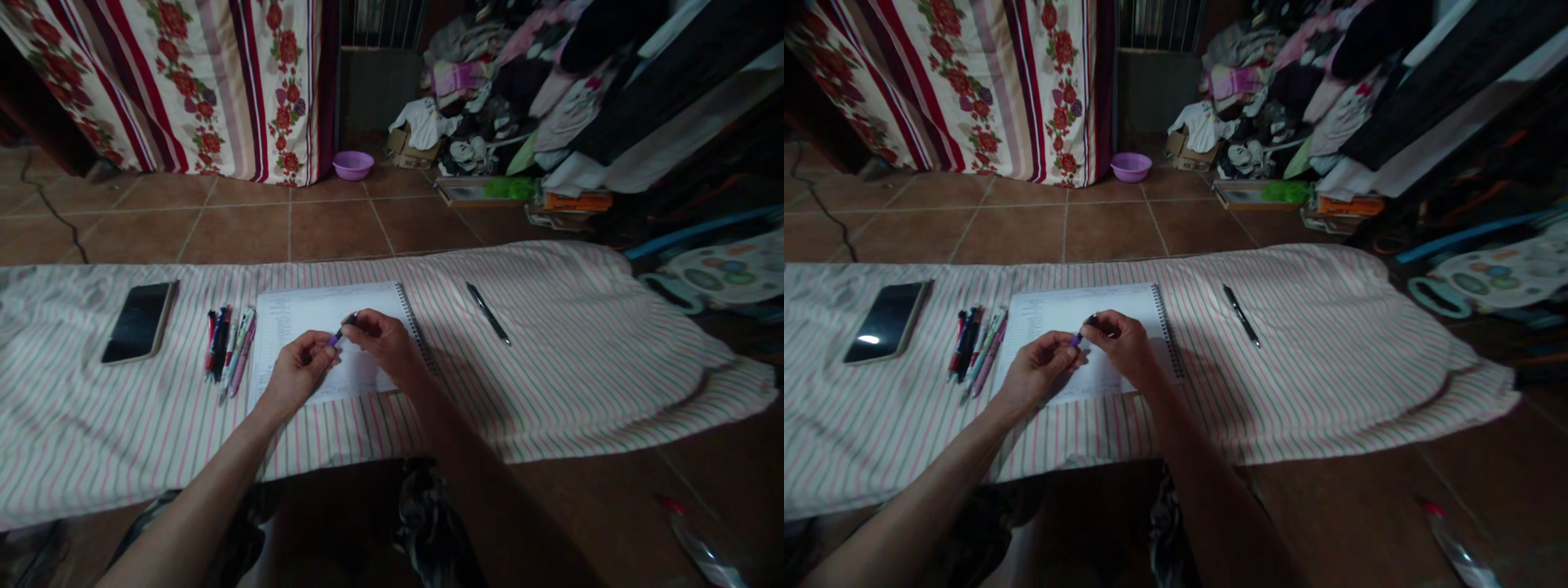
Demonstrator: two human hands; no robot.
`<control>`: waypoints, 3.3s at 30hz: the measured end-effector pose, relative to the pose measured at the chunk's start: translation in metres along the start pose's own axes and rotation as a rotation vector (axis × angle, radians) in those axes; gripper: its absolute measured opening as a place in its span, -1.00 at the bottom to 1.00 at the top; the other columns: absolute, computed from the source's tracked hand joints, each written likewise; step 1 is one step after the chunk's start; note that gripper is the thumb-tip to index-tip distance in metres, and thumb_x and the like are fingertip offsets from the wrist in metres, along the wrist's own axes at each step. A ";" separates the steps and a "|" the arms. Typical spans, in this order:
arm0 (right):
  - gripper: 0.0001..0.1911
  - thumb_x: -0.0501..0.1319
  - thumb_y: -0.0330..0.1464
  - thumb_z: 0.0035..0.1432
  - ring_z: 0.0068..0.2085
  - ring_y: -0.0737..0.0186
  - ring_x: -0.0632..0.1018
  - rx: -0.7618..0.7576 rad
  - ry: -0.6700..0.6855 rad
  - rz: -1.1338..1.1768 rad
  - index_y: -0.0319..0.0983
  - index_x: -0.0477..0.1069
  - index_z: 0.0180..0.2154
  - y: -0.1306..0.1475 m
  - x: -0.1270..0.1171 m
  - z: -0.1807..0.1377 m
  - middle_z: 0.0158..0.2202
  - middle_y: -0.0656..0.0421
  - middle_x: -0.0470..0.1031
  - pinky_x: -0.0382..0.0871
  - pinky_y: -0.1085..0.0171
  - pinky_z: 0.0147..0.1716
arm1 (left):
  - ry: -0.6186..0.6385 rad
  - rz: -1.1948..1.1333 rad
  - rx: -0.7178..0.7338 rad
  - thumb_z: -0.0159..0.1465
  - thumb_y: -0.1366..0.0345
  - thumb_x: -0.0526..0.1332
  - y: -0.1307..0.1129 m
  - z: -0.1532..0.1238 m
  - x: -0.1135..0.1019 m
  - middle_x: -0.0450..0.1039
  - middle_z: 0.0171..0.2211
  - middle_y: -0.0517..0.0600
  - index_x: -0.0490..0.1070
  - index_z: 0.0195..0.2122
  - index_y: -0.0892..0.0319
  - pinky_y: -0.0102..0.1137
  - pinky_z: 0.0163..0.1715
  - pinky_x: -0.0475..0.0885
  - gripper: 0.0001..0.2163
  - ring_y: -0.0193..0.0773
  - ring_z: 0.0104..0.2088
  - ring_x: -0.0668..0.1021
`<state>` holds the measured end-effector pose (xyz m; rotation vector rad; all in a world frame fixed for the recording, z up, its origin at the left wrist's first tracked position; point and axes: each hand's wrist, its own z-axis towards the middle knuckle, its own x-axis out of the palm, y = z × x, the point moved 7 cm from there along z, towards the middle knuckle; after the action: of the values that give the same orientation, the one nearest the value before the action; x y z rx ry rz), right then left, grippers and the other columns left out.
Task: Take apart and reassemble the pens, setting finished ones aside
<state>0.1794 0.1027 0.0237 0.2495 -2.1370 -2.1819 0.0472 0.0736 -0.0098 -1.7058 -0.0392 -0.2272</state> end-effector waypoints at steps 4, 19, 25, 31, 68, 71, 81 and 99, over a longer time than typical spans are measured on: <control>-0.77 0.26 -0.21 -0.08 -0.49 0.38 0.35 -0.034 -0.021 -0.074 -0.23 0.32 -0.51 0.001 -0.001 0.000 -0.55 0.27 0.33 0.24 0.37 -0.49 | -0.007 0.036 0.013 0.07 0.20 0.28 0.001 0.000 -0.001 0.47 -0.51 -0.05 0.40 -0.30 0.23 -0.43 -0.38 0.34 -0.76 -0.36 -0.46 0.49; -0.74 0.24 -0.19 0.00 -0.59 0.38 0.43 -0.009 -0.035 -0.024 -0.22 0.26 -0.50 0.000 0.006 -0.001 -0.61 0.26 0.42 0.32 0.36 -0.54 | -0.016 0.145 0.110 0.09 0.20 0.27 -0.007 0.001 -0.002 0.45 -0.45 -0.04 0.40 -0.31 0.22 -0.44 -0.37 0.33 -0.79 -0.34 -0.42 0.46; -0.71 0.26 -0.15 -0.03 -0.60 0.36 0.44 0.023 -0.046 0.060 -0.21 0.25 -0.51 -0.001 0.008 0.001 -0.64 0.26 0.42 0.34 0.34 -0.55 | -0.029 0.081 0.117 0.08 0.19 0.28 -0.003 0.002 -0.003 0.46 -0.45 -0.02 0.40 -0.30 0.22 -0.42 -0.35 0.34 -0.77 -0.33 -0.41 0.47; -0.71 0.28 -0.17 -0.05 -0.57 0.36 0.46 0.042 0.001 0.124 -0.22 0.28 -0.48 -0.005 0.013 0.002 -0.59 0.26 0.44 0.37 0.34 -0.53 | -0.025 -0.094 0.066 0.04 0.20 0.31 -0.008 0.002 0.002 0.45 -0.48 -0.03 0.39 -0.33 0.23 -0.42 -0.39 0.35 -0.76 -0.33 -0.44 0.48; -0.65 0.27 -0.24 -0.05 -0.43 0.40 0.42 0.062 0.063 0.225 -0.19 0.39 -0.18 -0.001 0.011 0.001 -0.23 0.15 0.48 0.22 0.42 -0.58 | -0.002 -0.137 0.003 0.04 0.22 0.32 -0.013 -0.001 0.006 0.47 -0.54 -0.05 0.41 -0.35 0.24 -0.47 -0.44 0.30 -0.77 -0.39 -0.49 0.46; -0.63 0.23 -0.25 0.00 -0.37 0.37 0.45 0.019 0.091 0.190 -0.16 0.38 -0.10 0.004 0.011 -0.001 -0.12 0.12 0.47 0.21 0.42 -0.58 | -0.004 -0.148 0.002 0.05 0.23 0.31 -0.014 -0.001 0.005 0.48 -0.53 -0.03 0.41 -0.34 0.25 -0.46 -0.44 0.30 -0.79 -0.38 -0.50 0.46; -0.69 0.21 -0.29 0.00 -0.36 0.34 0.48 0.008 0.074 0.193 -0.14 0.43 -0.15 0.006 0.012 0.000 -0.19 0.16 0.54 0.27 0.37 -0.50 | 0.001 -0.144 -0.016 0.04 0.23 0.31 -0.014 -0.002 0.006 0.47 -0.52 -0.03 0.40 -0.35 0.24 -0.44 -0.46 0.29 -0.78 -0.36 -0.50 0.46; -0.65 0.27 -0.28 -0.07 -0.36 0.35 0.48 0.041 0.043 0.213 -0.15 0.40 -0.16 0.005 0.010 -0.001 -0.17 0.15 0.52 0.30 0.37 -0.50 | -0.003 -0.128 -0.009 0.03 0.21 0.31 -0.014 -0.003 0.004 0.47 -0.54 -0.03 0.41 -0.36 0.24 -0.43 -0.44 0.29 -0.77 -0.35 -0.50 0.46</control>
<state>0.1696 0.0996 0.0282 0.0672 -2.0809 -1.9993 0.0486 0.0723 0.0048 -1.7147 -0.1500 -0.3209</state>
